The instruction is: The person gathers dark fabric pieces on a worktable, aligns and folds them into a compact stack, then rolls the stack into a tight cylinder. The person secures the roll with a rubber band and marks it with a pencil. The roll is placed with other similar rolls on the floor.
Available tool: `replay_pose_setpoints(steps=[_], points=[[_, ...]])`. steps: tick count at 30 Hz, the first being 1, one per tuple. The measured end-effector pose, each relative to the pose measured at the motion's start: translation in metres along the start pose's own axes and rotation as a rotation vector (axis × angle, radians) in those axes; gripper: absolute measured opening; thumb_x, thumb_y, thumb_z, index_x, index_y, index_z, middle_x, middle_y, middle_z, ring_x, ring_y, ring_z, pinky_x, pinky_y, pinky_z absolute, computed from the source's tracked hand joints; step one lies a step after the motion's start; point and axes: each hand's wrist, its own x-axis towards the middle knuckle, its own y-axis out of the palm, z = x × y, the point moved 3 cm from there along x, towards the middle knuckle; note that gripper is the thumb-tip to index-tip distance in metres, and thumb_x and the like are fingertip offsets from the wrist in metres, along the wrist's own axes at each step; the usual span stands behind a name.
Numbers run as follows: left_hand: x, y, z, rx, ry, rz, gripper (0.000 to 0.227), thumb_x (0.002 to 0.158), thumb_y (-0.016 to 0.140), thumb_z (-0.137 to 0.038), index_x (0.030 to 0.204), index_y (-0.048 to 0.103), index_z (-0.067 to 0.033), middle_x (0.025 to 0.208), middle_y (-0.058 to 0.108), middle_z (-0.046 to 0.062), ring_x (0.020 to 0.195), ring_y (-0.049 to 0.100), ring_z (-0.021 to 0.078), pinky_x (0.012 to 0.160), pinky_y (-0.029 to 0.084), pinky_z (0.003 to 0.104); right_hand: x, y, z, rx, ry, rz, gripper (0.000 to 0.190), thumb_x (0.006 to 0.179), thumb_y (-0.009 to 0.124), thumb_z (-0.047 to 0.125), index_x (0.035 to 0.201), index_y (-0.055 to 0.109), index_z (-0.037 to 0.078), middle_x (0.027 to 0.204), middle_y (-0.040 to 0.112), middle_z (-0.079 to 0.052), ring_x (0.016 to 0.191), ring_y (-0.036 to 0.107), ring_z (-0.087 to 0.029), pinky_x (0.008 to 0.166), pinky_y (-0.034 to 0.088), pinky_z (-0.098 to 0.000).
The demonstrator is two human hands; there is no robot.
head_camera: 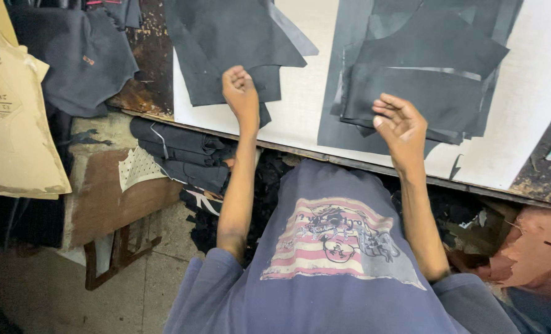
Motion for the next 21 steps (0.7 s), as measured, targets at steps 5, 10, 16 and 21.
replay_pose_setpoints(steps=[5,10,16,21], points=[[0.123,-0.029,0.034,0.110,0.038,-0.159,0.032,0.090,0.069,-0.003,0.120,0.058,0.0013,0.115,0.061,0.017,0.099,0.067,0.0235,0.091,0.056,0.034,-0.011,0.064,0.054,-0.061,-0.264,0.246,0.059,0.095,0.074,0.004,0.148,0.048,-0.001,0.134,0.061,-0.015,0.127,0.063,-0.022,0.105,0.055,-0.0329],[0.168,-0.009,0.037,0.461,0.082,-0.062,0.045,0.083,0.084,-0.011,0.120,0.060,-0.0016,0.121,0.048,0.020,0.104,0.060,0.0298,0.093,0.050,0.038,0.081,0.114,0.020,-0.158,-0.240,0.231,0.049,0.098,0.078,0.010,0.141,0.056,-0.003,0.129,0.065,-0.015,0.120,0.066,-0.020,0.100,0.057,-0.0332],[0.113,-0.039,0.043,-0.108,0.067,-0.100,0.038,0.092,0.064,0.000,0.129,0.056,-0.0005,0.135,0.045,0.019,0.119,0.065,0.0300,0.100,0.057,0.038,0.202,0.198,-0.056,-0.746,-0.494,0.128,0.058,0.085,0.093,0.020,0.128,0.060,-0.002,0.121,0.062,-0.016,0.115,0.061,-0.037,0.099,0.052,-0.0438],[0.076,-0.091,0.041,0.291,0.101,-0.048,0.035,0.094,0.069,0.000,0.128,0.061,-0.0031,0.137,0.054,0.015,0.126,0.061,0.0339,0.104,0.053,0.041,0.241,0.234,-0.092,-1.075,-0.332,-0.058,0.072,0.067,0.096,0.021,0.124,0.058,-0.002,0.118,0.057,-0.022,0.103,0.059,-0.043,0.086,0.049,-0.0490]])
